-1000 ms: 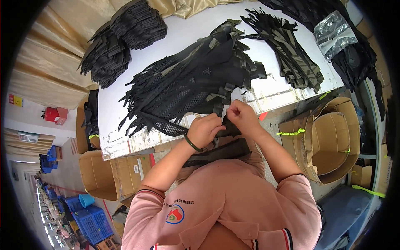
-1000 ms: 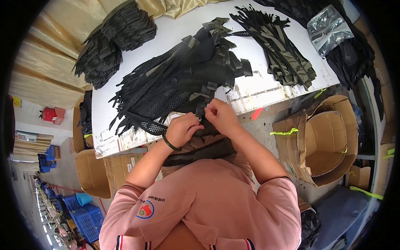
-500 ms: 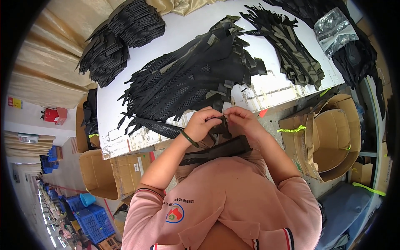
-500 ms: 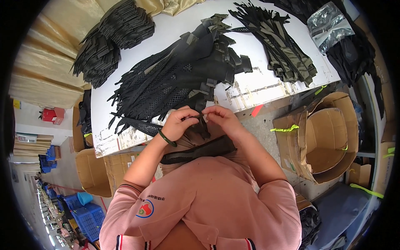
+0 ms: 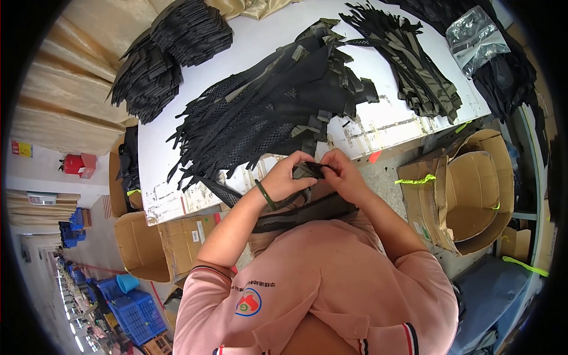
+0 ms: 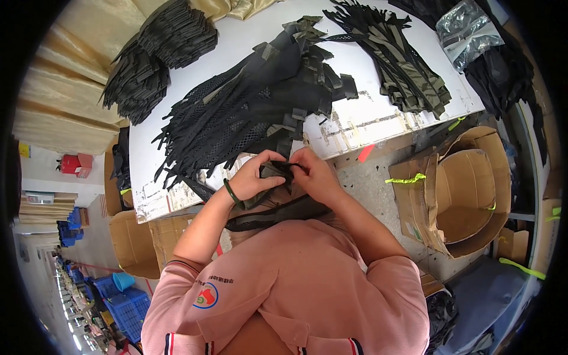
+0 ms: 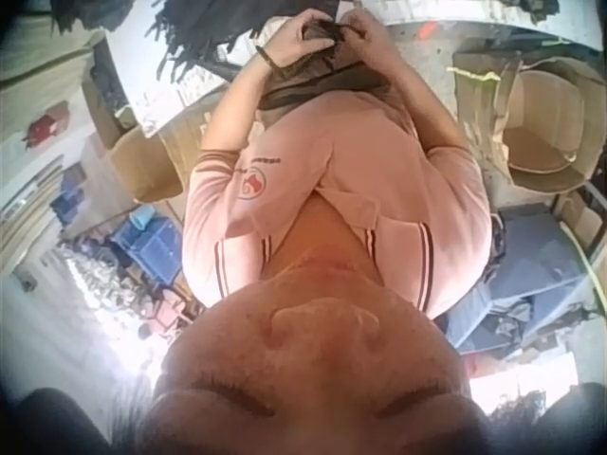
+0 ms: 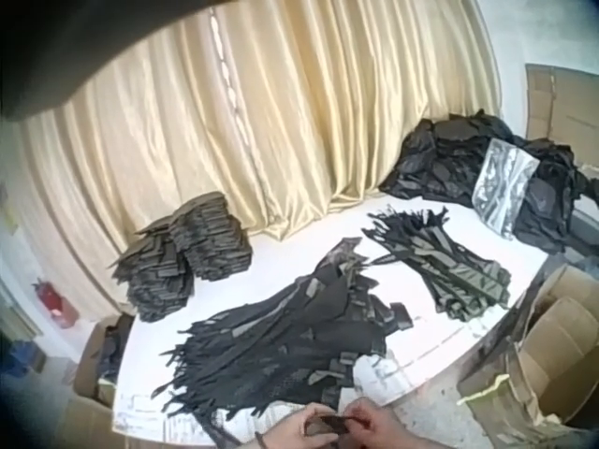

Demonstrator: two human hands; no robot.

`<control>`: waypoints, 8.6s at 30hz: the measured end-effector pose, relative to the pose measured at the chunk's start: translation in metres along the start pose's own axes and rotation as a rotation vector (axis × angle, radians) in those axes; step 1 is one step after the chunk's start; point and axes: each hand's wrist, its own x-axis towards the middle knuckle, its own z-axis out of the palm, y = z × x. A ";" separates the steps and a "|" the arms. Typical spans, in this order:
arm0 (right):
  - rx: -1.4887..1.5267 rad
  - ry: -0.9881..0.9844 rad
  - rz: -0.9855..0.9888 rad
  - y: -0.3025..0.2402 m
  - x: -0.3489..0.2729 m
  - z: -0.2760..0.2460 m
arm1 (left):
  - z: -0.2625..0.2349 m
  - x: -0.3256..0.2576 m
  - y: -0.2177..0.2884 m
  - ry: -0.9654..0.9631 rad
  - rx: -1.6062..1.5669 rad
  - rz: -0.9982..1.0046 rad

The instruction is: Inspecting and folding mesh and fabric components for manufacturing on a table.

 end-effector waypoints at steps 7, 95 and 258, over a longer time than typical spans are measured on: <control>0.220 0.233 0.036 -0.039 0.005 -0.028 | -0.002 0.001 -0.015 0.096 -0.050 -0.158; -0.666 0.376 -0.516 -0.070 0.046 -0.022 | 0.008 0.027 0.021 0.280 0.564 0.684; 0.317 -0.193 0.229 -0.050 0.001 -0.022 | 0.006 0.001 0.003 0.105 -0.354 0.106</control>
